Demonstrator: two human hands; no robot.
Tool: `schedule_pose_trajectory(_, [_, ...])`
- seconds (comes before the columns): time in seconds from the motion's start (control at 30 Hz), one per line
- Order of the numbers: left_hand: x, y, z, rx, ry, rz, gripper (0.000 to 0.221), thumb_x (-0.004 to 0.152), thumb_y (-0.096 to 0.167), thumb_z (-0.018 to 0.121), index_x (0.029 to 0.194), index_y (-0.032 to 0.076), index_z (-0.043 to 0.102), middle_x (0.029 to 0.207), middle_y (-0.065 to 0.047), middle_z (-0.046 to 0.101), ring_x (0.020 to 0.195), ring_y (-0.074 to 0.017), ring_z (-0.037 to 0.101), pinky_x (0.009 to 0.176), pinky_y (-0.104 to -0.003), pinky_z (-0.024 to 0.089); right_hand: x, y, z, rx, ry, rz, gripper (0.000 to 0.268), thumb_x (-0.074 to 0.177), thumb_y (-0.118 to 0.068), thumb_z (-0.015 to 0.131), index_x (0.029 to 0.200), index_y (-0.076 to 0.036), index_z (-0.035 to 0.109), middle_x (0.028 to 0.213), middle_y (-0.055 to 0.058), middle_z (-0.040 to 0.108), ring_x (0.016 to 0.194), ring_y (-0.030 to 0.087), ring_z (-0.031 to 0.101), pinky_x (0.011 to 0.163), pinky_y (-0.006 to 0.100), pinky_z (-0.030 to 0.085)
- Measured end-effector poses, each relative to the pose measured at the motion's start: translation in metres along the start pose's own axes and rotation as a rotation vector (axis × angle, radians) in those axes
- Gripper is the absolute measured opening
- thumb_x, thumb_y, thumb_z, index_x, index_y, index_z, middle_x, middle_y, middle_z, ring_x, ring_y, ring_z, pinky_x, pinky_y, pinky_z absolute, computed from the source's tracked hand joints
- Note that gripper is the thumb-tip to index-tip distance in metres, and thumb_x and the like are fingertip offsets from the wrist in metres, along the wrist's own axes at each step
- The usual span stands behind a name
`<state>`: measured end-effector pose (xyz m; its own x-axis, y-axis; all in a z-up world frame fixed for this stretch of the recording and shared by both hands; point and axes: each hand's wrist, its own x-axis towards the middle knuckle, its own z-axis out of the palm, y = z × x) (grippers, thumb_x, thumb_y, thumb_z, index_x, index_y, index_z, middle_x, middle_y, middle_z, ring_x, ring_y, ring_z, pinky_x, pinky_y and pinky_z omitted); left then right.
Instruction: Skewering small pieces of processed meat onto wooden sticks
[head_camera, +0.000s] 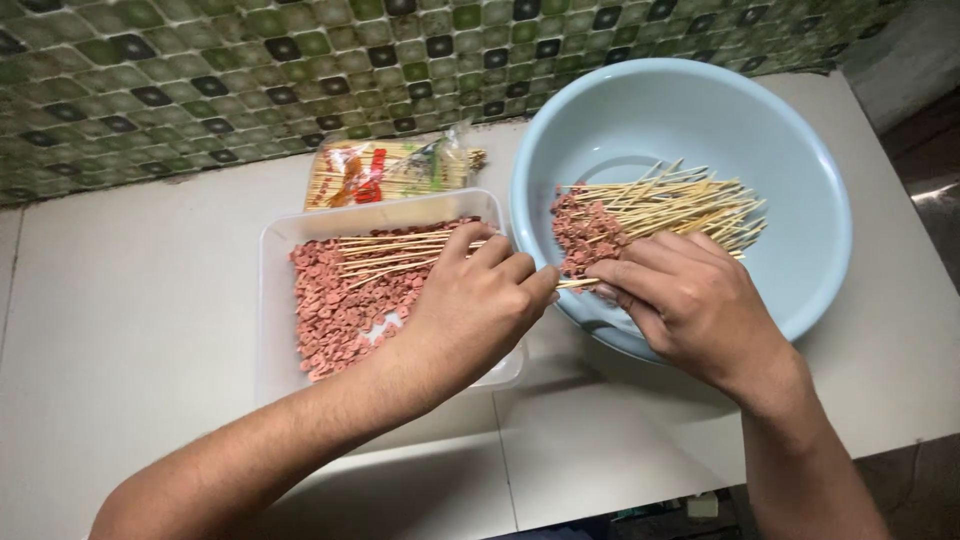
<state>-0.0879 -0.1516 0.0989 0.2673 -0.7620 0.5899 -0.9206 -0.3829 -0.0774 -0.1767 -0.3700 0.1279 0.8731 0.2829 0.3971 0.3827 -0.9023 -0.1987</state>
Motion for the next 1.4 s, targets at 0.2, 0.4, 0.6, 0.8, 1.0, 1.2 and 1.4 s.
schedule_pose_trajectory(0.2, [0.024, 0.011, 0.015, 0.057, -0.066, 0.029, 0.011, 0.089, 0.015, 0.071, 0.082, 0.017, 0.062, 0.068, 0.001, 0.059, 0.071, -0.0272, 0.057, 0.081, -0.043, 0.046, -0.021, 0.033, -0.005, -0.042, 0.033, -0.091, 0.02, 0.097, -0.009, 0.068, 0.115, -0.016, 0.074, 0.086, 0.0, 0.064, 0.076, 0.027, 0.056, 0.066, 0.039, 0.041])
schedule_pose_trajectory(0.4, [0.047, 0.017, 0.04, 0.015, -0.069, 0.032, 0.012, 0.089, 0.02, 0.071, 0.083, 0.018, 0.061, 0.073, 0.001, 0.062, 0.077, -0.0267, 0.059, 0.083, -0.043, 0.045, -0.029, 0.063, -0.011, -0.05, 0.018, -0.037, 0.02, 0.097, -0.011, 0.07, 0.114, -0.019, 0.075, 0.094, -0.001, 0.068, 0.083, 0.027, 0.06, 0.07, 0.039, 0.041])
schedule_pose_trajectory(0.6, [0.069, 0.025, 0.066, 0.005, -0.108, 0.024, 0.005, 0.09, 0.022, 0.067, 0.09, 0.019, 0.062, 0.084, 0.001, 0.064, 0.083, -0.0264, 0.061, 0.083, -0.043, 0.046, -0.035, 0.101, -0.011, -0.082, 0.022, -0.02, 0.02, 0.095, -0.007, 0.072, 0.111, -0.018, 0.075, 0.1, -0.003, 0.073, 0.093, 0.024, 0.065, 0.081, 0.037, 0.042])
schedule_pose_trajectory(0.8, [0.089, 0.026, 0.091, 0.016, -0.173, 0.06, 0.015, 0.087, 0.016, 0.064, 0.102, 0.014, 0.064, 0.085, -0.001, 0.065, 0.083, -0.0277, 0.06, 0.081, -0.044, 0.046, -0.041, 0.14, -0.003, -0.15, 0.006, 0.002, 0.023, 0.094, -0.01, 0.075, 0.114, -0.023, 0.075, 0.101, -0.006, 0.072, 0.094, 0.022, 0.066, 0.09, 0.039, 0.045])
schedule_pose_trajectory(1.0, [0.097, 0.028, 0.12, 0.046, -0.162, 0.074, 0.017, 0.088, 0.016, 0.062, 0.105, 0.015, 0.062, 0.083, -0.001, 0.063, 0.081, -0.0275, 0.059, 0.071, -0.043, 0.045, -0.043, 0.174, 0.014, -0.116, 0.034, -0.018, 0.022, 0.094, -0.004, 0.076, 0.109, -0.02, 0.074, 0.099, -0.002, 0.07, 0.104, 0.024, 0.067, 0.093, 0.039, 0.044])
schedule_pose_trajectory(1.2, [0.099, 0.032, 0.136, 0.025, -0.197, 0.035, 0.024, 0.092, 0.019, 0.06, 0.115, 0.015, 0.063, 0.092, -0.001, 0.067, 0.087, -0.0269, 0.062, 0.078, -0.043, 0.045, -0.043, 0.194, 0.028, -0.097, 0.038, -0.001, 0.014, 0.096, -0.008, 0.074, 0.106, -0.018, 0.076, 0.103, -0.002, 0.072, 0.105, 0.024, 0.067, 0.094, 0.04, 0.044])
schedule_pose_trajectory(1.4, [0.094, 0.029, 0.148, -0.083, -0.104, 0.055, 0.021, 0.092, 0.014, 0.063, 0.111, 0.011, 0.07, 0.086, -0.008, 0.067, 0.091, -0.027, 0.065, 0.088, -0.042, 0.047, -0.049, 0.202, 0.046, -0.115, -0.087, 0.216, 0.005, 0.097, -0.028, 0.073, 0.098, -0.025, 0.076, 0.1, -0.008, 0.074, 0.121, 0.014, 0.066, 0.11, 0.038, 0.044])
